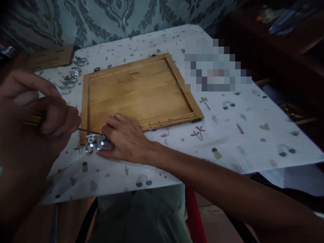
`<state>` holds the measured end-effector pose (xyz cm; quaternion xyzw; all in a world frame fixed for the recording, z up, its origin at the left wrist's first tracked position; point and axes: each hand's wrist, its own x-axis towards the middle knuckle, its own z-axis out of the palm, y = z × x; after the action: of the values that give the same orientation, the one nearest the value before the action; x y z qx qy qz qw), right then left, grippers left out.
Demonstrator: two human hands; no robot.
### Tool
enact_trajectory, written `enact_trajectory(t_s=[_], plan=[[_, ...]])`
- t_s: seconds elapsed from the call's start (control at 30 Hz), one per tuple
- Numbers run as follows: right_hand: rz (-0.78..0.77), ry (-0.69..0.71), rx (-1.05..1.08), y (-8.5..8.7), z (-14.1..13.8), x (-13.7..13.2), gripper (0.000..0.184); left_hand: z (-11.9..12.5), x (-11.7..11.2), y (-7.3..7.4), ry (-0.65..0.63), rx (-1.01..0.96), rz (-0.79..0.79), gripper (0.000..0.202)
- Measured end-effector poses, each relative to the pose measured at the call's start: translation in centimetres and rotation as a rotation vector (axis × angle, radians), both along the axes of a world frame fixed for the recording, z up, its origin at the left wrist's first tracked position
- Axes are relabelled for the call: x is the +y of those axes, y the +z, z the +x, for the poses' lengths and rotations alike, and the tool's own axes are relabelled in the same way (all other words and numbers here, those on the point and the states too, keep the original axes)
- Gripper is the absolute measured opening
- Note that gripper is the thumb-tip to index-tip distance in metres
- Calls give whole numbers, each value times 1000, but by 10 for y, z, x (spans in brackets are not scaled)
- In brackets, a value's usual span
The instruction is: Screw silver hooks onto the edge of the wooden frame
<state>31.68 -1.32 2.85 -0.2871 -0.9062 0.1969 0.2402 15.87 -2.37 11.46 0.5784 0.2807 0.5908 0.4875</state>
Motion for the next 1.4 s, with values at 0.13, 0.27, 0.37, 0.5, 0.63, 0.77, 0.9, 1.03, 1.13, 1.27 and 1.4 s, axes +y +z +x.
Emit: enact_trajectory(t_s=[0.13, 0.27, 0.37, 0.5, 0.63, 0.77, 0.9, 1.03, 1.13, 1.27, 1.4], plan=[[4, -2, 2, 0, 0, 0, 49, -9, 0, 1, -119, 58, -34, 19], [11, -1, 7, -1, 0, -1, 48, -15, 4, 1, -205, 52, -16, 8], [24, -12, 11, -1, -1, -1, 47, -10, 8, -3, -106, 21, 9, 7], [24, -14, 2, 0, -2, 0, 51, 5, 8, -7, 184, -2, -14, 15], [-1, -20, -26, 2, -1, 0, 52, 12, 5, -7, 290, -31, -76, 33], [-12, -24, -25, 1, -2, -1, 49, 8, 3, -6, 176, 5, -69, 43], [0, -27, -3, -1, -2, -1, 49, 10, 5, -3, 124, 58, -59, 43], [3, -17, 17, -2, -2, 0, 47, 10, 10, -1, 22, 100, -79, 39], [2, -5, 12, -1, -1, -1, 46, -1, 19, -2, -228, 167, -72, 33], [-4, -7, 4, 0, -1, -1, 45, -13, 27, -3, -451, 145, -54, 28], [-2, -24, -5, 0, -2, -1, 46, -10, 23, -2, -280, 155, -51, 24]])
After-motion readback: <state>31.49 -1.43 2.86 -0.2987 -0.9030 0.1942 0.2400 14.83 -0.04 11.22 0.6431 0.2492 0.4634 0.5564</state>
